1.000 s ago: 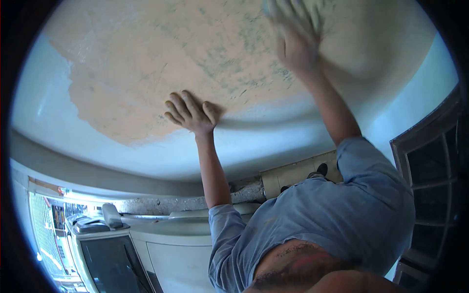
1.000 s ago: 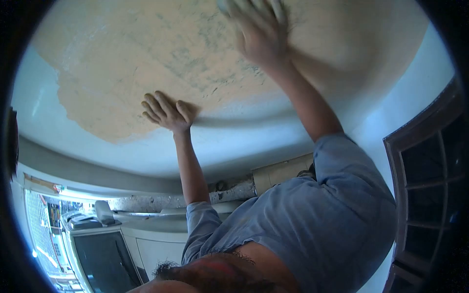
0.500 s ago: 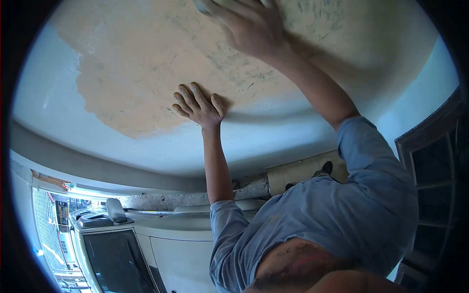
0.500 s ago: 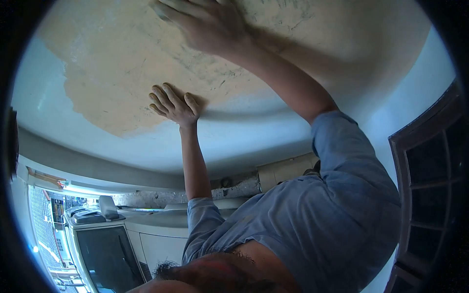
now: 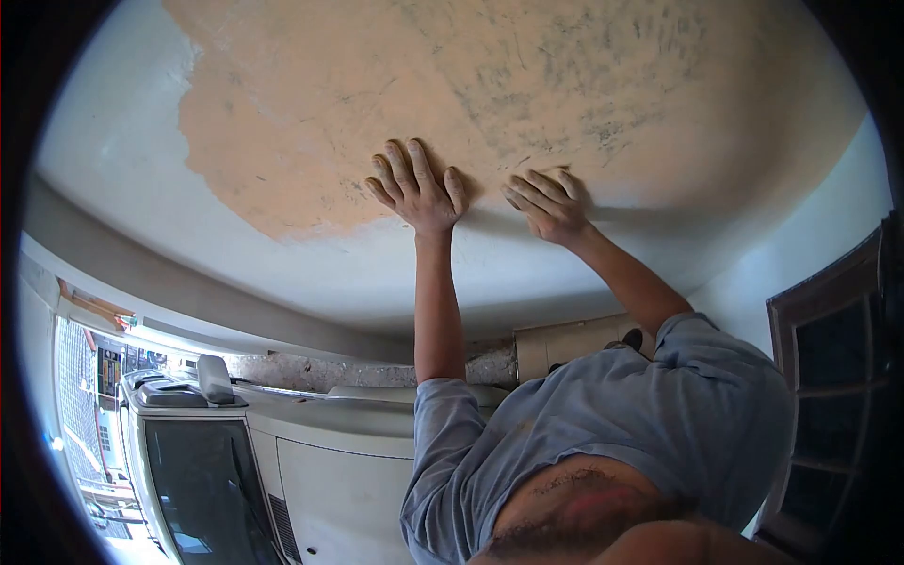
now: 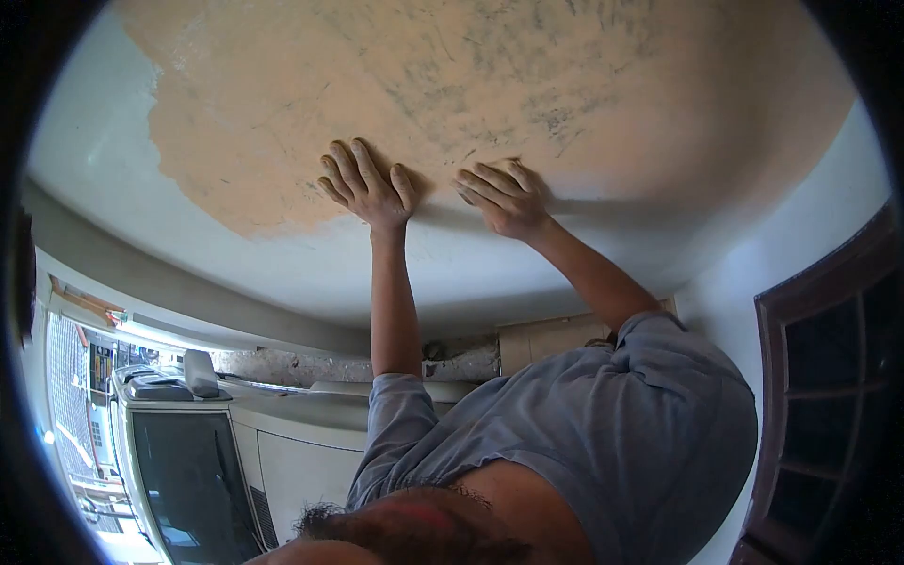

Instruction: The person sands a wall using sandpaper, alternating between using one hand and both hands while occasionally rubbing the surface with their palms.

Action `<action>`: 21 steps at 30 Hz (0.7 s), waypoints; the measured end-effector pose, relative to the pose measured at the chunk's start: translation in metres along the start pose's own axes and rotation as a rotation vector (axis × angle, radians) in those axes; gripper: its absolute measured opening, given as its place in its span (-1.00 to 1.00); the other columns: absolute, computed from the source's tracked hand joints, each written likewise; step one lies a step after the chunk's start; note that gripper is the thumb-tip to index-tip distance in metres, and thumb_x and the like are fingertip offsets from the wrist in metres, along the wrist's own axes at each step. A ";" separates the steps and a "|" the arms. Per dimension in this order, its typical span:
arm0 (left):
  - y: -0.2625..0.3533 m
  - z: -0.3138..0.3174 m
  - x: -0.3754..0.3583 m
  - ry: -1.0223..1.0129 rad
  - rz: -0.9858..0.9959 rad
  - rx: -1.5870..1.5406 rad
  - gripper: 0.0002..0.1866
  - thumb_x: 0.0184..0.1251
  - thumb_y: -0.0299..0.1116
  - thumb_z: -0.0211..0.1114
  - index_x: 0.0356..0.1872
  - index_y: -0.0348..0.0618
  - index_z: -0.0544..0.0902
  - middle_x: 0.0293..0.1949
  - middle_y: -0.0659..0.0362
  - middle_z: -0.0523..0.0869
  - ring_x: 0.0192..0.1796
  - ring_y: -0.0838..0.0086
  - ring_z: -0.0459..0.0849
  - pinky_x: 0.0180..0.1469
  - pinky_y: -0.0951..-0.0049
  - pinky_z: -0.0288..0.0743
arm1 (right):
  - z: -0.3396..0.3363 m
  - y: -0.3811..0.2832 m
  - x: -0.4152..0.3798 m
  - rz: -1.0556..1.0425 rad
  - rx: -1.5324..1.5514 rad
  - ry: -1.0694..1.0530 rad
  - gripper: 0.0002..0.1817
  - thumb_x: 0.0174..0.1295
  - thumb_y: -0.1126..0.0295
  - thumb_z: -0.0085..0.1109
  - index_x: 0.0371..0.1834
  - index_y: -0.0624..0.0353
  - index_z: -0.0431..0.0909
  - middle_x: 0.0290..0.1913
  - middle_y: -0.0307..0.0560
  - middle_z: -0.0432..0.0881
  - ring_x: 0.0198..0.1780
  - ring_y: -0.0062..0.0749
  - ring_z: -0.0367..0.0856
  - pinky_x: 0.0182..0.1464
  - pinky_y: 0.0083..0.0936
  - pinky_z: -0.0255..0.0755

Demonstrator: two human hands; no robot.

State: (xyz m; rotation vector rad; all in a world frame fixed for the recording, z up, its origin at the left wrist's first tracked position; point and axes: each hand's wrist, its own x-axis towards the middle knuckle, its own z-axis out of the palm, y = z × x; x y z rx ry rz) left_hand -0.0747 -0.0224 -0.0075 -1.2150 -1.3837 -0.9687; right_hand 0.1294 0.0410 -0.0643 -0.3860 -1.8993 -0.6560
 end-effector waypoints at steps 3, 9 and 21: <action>-0.001 0.003 0.003 0.013 -0.002 0.006 -0.33 0.47 0.04 -0.18 0.37 -0.30 0.35 0.45 -0.19 0.22 0.56 -0.02 -0.02 0.51 -0.07 -0.39 | -0.006 0.006 0.077 -0.025 0.057 0.033 -0.69 0.30 0.25 0.13 0.08 -0.10 0.65 0.21 -0.47 0.60 0.33 -0.58 0.42 0.44 -0.19 0.10; 0.000 0.002 0.001 0.011 0.000 0.015 -0.33 0.47 0.05 -0.19 0.40 -0.26 0.33 0.46 -0.17 0.20 0.56 -0.01 -0.04 0.52 -0.08 -0.40 | -0.035 0.040 0.291 -0.069 0.138 0.402 -0.63 0.40 0.38 -0.04 0.22 0.14 0.52 0.27 -0.14 0.55 0.40 -0.35 0.33 0.47 -0.11 -0.01; -0.002 0.003 0.000 0.029 0.000 0.003 -0.32 0.47 0.06 -0.17 0.37 -0.30 0.36 0.45 -0.18 0.23 0.56 0.00 -0.02 0.52 -0.06 -0.36 | 0.003 -0.005 0.023 0.061 -0.003 0.040 -0.72 0.28 0.18 0.20 0.05 -0.19 0.68 0.16 -0.51 0.62 0.27 -0.61 0.46 0.39 -0.23 0.23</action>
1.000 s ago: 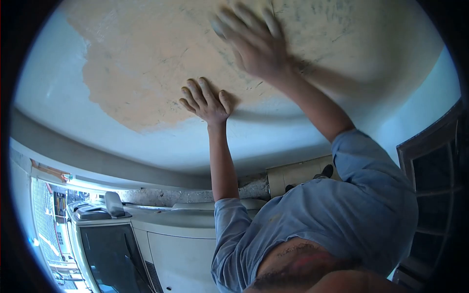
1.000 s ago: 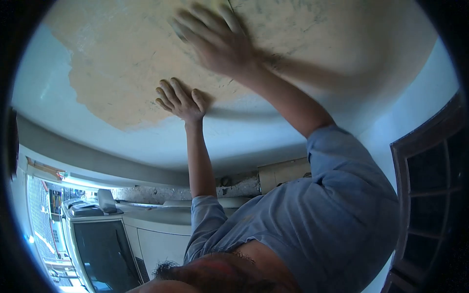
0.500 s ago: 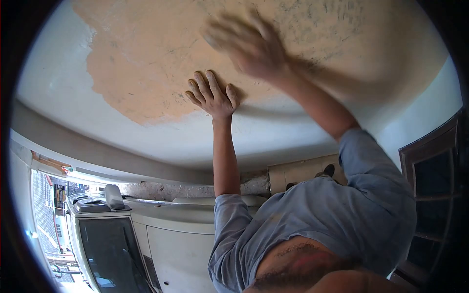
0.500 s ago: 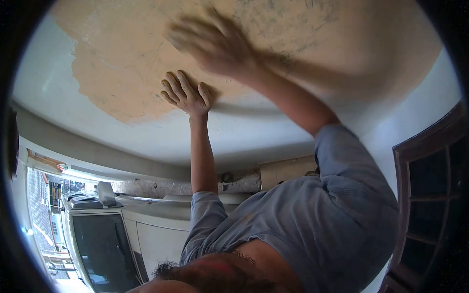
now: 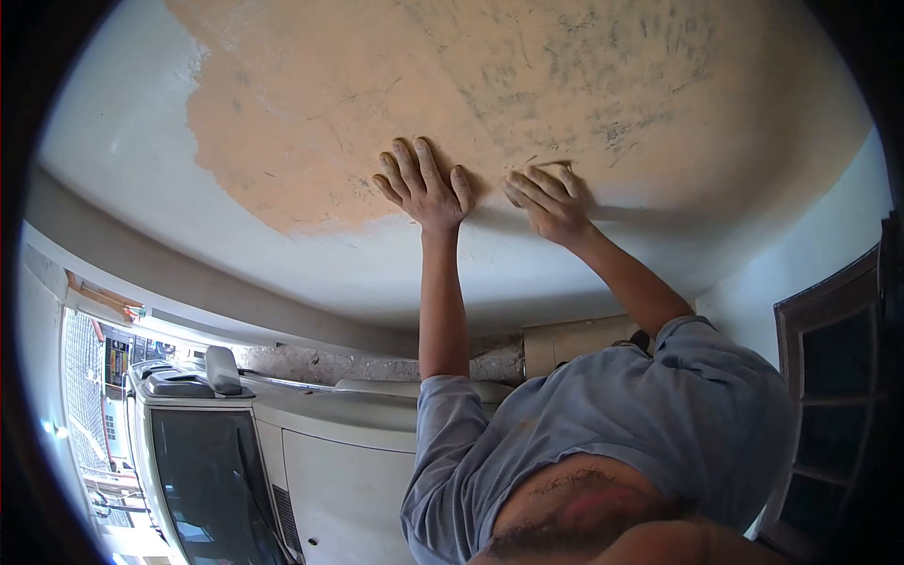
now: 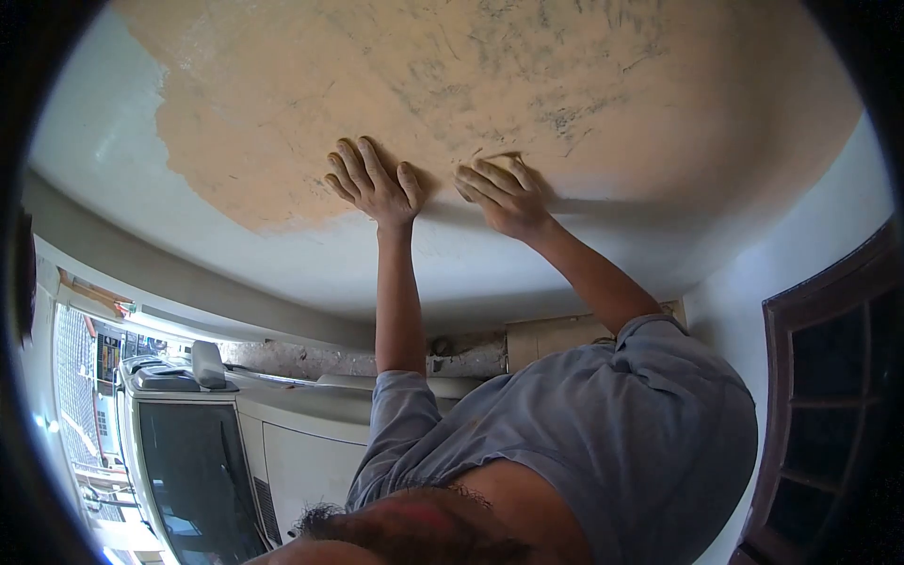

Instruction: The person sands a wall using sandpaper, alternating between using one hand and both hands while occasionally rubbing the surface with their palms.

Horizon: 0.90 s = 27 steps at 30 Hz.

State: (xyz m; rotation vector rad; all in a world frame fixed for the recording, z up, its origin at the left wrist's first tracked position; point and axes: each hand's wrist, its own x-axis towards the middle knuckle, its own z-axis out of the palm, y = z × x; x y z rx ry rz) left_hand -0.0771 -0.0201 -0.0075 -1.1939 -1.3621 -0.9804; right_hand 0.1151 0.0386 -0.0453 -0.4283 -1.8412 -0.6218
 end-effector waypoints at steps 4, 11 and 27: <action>0.002 -0.001 -0.002 -0.009 0.006 -0.001 -0.32 0.47 0.07 -0.18 0.36 -0.31 0.36 0.44 -0.20 0.23 0.55 -0.02 -0.01 0.52 -0.06 -0.36 | -0.014 0.018 0.024 -0.100 0.113 -0.027 -0.76 0.21 0.37 0.20 -0.08 -0.20 0.70 0.14 -0.50 0.64 0.28 -0.66 0.45 0.43 -0.28 0.15; 0.001 -0.001 -0.001 -0.004 0.018 0.003 -0.32 0.47 0.05 -0.16 0.37 -0.33 0.35 0.45 -0.22 0.20 0.55 -0.03 0.00 0.51 -0.05 -0.37 | -0.091 0.131 0.223 0.016 -0.213 0.357 -0.58 0.38 0.47 -0.10 0.29 0.19 0.46 0.31 -0.04 0.50 0.43 -0.18 0.31 0.49 -0.04 -0.05; 0.002 -0.001 -0.001 0.037 -0.028 -0.020 -0.37 0.46 0.04 -0.13 0.28 -0.28 0.48 0.40 -0.16 0.34 0.53 0.01 0.08 0.53 -0.03 -0.33 | -0.102 0.203 0.046 0.016 -0.177 0.080 -0.65 0.16 0.43 -0.01 -0.02 0.04 0.68 0.21 0.02 0.58 0.38 -0.05 0.38 0.48 0.03 -0.04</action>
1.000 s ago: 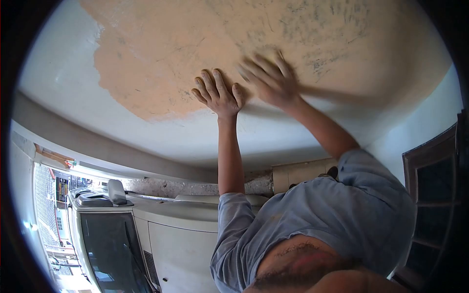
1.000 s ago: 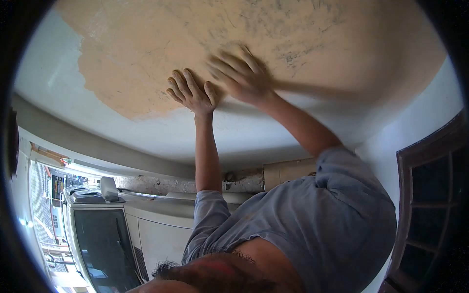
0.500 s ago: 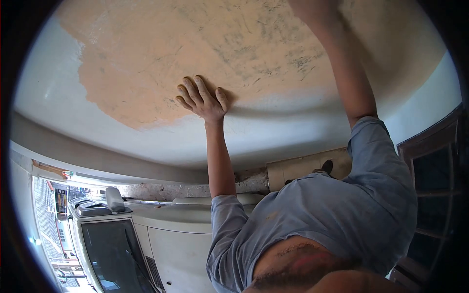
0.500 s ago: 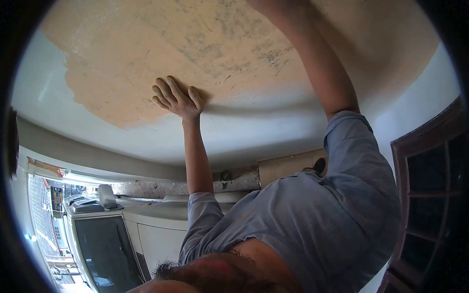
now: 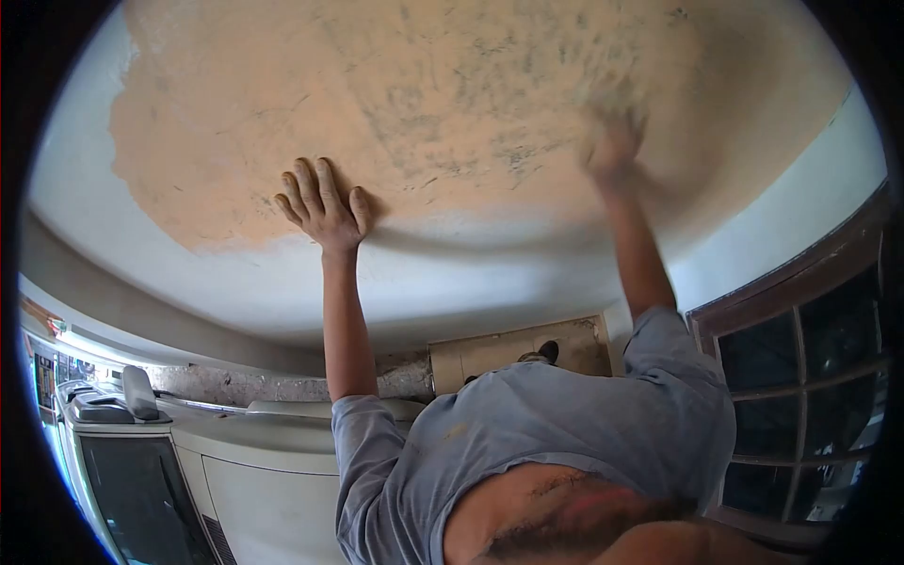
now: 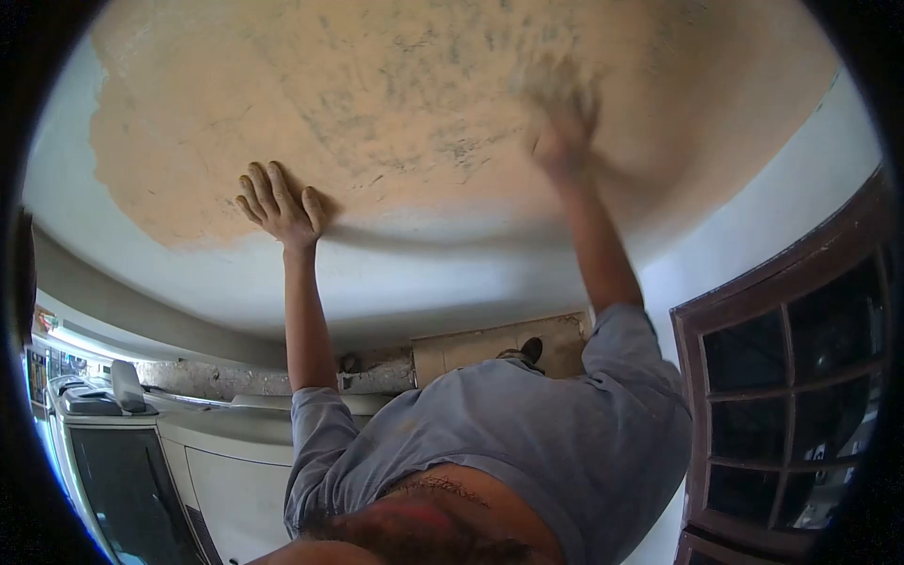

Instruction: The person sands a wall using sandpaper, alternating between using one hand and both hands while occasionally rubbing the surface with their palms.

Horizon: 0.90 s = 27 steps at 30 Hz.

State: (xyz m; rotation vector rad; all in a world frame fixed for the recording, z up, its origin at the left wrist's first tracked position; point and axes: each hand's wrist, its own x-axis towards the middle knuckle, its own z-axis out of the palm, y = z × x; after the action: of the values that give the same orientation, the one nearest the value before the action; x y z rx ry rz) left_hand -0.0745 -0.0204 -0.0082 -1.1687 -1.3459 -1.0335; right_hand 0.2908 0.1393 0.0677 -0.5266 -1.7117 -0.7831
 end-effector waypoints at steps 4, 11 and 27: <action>-0.002 0.003 0.000 0.022 0.007 -0.004 -0.37 0.46 0.04 -0.14 0.29 -0.27 0.47 0.40 -0.14 0.33 0.54 0.04 0.06 0.53 -0.01 -0.35 | -0.020 0.062 0.092 0.139 -0.037 0.149 -0.61 0.27 0.36 -0.02 0.13 0.20 0.58 0.26 0.15 0.52 0.39 0.08 0.33 0.46 0.01 -0.03; 0.007 0.001 0.001 0.011 -0.057 0.016 -0.36 0.48 0.04 -0.16 0.34 -0.24 0.42 0.44 -0.13 0.27 0.56 0.08 0.01 0.53 0.01 -0.39 | -0.016 0.035 -0.012 0.190 0.013 0.227 -0.61 0.37 0.34 -0.06 0.19 0.21 0.55 0.31 0.18 0.46 0.46 0.11 0.23 0.49 0.05 -0.13; 0.415 0.110 0.048 -0.300 0.839 -0.432 -0.49 0.26 -0.24 0.18 0.28 0.06 0.50 0.36 0.00 0.42 0.44 0.13 0.31 0.46 -0.06 0.03 | -0.175 -0.045 -0.205 0.811 0.482 -0.601 -0.68 0.35 0.26 0.09 -0.41 0.32 0.59 -0.49 0.12 0.61 -0.44 -0.13 0.62 -0.32 -0.31 0.43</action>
State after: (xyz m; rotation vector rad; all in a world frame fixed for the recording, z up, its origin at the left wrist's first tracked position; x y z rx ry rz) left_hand 0.3182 0.1580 0.0208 -2.0374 -0.6991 -0.5388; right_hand 0.4325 -0.0099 -0.1129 -1.0784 -1.8944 0.4051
